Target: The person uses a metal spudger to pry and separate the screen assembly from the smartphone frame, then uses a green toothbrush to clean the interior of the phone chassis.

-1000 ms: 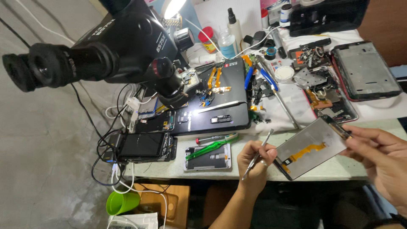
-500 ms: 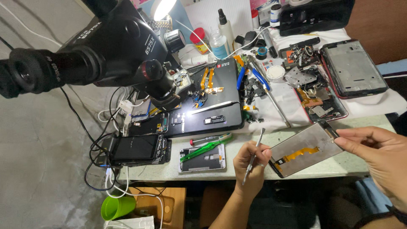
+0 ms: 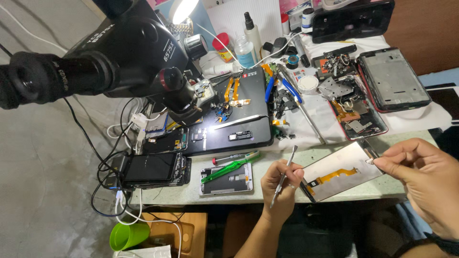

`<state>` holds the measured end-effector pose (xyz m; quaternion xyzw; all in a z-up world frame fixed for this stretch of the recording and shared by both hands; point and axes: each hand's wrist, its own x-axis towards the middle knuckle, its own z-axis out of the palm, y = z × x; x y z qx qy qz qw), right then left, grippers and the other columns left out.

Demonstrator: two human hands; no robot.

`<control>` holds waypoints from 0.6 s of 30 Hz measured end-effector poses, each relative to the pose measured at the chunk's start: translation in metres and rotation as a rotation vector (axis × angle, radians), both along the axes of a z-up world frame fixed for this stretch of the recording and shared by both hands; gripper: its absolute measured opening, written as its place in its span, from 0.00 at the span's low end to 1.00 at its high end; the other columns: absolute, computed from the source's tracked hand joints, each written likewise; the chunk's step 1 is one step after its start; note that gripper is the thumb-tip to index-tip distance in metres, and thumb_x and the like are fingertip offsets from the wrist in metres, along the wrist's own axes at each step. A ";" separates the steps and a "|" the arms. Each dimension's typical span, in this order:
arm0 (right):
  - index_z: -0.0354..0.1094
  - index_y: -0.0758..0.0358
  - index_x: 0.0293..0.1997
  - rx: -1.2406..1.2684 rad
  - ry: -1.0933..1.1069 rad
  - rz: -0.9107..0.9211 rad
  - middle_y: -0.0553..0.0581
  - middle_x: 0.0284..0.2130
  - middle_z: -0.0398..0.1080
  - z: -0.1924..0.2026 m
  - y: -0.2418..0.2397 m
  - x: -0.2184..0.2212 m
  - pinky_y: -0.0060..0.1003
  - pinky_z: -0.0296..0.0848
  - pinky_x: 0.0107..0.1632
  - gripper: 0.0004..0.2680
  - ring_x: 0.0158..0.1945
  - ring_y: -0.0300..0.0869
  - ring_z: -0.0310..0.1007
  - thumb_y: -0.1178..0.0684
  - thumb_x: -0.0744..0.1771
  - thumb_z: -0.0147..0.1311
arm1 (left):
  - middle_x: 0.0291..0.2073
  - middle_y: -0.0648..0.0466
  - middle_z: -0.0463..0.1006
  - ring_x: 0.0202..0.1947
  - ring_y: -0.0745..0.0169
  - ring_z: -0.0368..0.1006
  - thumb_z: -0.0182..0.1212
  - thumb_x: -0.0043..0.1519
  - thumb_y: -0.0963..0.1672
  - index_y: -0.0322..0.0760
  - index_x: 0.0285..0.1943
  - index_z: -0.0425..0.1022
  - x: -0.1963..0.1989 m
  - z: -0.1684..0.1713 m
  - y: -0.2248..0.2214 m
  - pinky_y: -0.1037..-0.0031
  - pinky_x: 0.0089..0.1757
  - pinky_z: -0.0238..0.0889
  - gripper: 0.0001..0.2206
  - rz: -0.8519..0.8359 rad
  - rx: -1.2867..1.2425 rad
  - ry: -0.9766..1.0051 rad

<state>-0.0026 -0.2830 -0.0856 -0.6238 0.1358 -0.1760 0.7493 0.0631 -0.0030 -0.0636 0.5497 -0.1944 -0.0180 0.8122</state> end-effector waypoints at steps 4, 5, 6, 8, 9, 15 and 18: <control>0.71 0.72 0.50 0.074 0.268 0.106 0.63 0.34 0.75 -0.026 -0.033 0.011 0.36 0.72 0.40 0.10 0.35 0.43 0.73 0.68 0.65 0.61 | 0.37 0.55 0.77 0.34 0.75 0.65 0.64 0.65 0.36 0.35 0.35 0.69 0.001 0.002 0.002 0.81 0.39 0.60 0.08 -0.006 -0.027 0.028; 0.71 0.71 0.53 0.086 0.290 0.176 0.65 0.34 0.76 -0.030 -0.046 0.013 0.38 0.74 0.40 0.12 0.35 0.44 0.75 0.69 0.65 0.61 | 0.37 0.55 0.77 0.35 0.75 0.66 0.64 0.65 0.36 0.35 0.35 0.69 0.002 0.002 0.003 0.81 0.40 0.61 0.08 -0.021 -0.017 0.025; 0.71 0.71 0.55 0.096 0.312 0.244 0.67 0.35 0.77 -0.036 -0.053 0.014 0.40 0.75 0.41 0.14 0.36 0.46 0.76 0.69 0.65 0.62 | 0.37 0.55 0.77 0.36 0.74 0.67 0.64 0.65 0.36 0.35 0.35 0.69 0.002 0.002 0.003 0.80 0.41 0.62 0.09 -0.037 -0.008 0.022; 0.71 0.69 0.59 0.027 0.330 0.281 0.66 0.33 0.77 -0.044 -0.059 0.012 0.42 0.78 0.42 0.19 0.35 0.47 0.79 0.71 0.62 0.62 | 0.36 0.55 0.78 0.36 0.74 0.68 0.64 0.65 0.37 0.36 0.34 0.68 0.003 0.003 0.003 0.80 0.42 0.64 0.09 -0.079 -0.011 0.064; 0.71 0.68 0.61 -0.008 0.338 0.300 0.66 0.32 0.77 -0.046 -0.061 0.011 0.43 0.79 0.42 0.21 0.35 0.48 0.80 0.72 0.61 0.62 | 0.36 0.55 0.78 0.36 0.74 0.68 0.64 0.65 0.37 0.36 0.34 0.68 0.004 0.003 0.003 0.79 0.42 0.65 0.09 -0.100 -0.013 0.085; 0.67 0.68 0.59 -0.075 0.293 0.306 0.60 0.29 0.70 -0.049 -0.059 0.010 0.39 0.74 0.42 0.23 0.33 0.45 0.74 0.72 0.58 0.64 | 0.37 0.55 0.78 0.37 0.74 0.68 0.64 0.66 0.37 0.36 0.36 0.68 0.004 -0.001 0.002 0.80 0.42 0.64 0.09 -0.134 -0.015 0.051; 0.71 0.69 0.59 -0.035 0.248 0.230 0.57 0.30 0.72 -0.051 -0.055 0.008 0.37 0.73 0.41 0.21 0.34 0.43 0.74 0.72 0.60 0.64 | 0.37 0.54 0.78 0.37 0.74 0.69 0.64 0.66 0.37 0.35 0.36 0.69 0.004 -0.001 0.001 0.79 0.42 0.64 0.08 -0.125 -0.046 0.055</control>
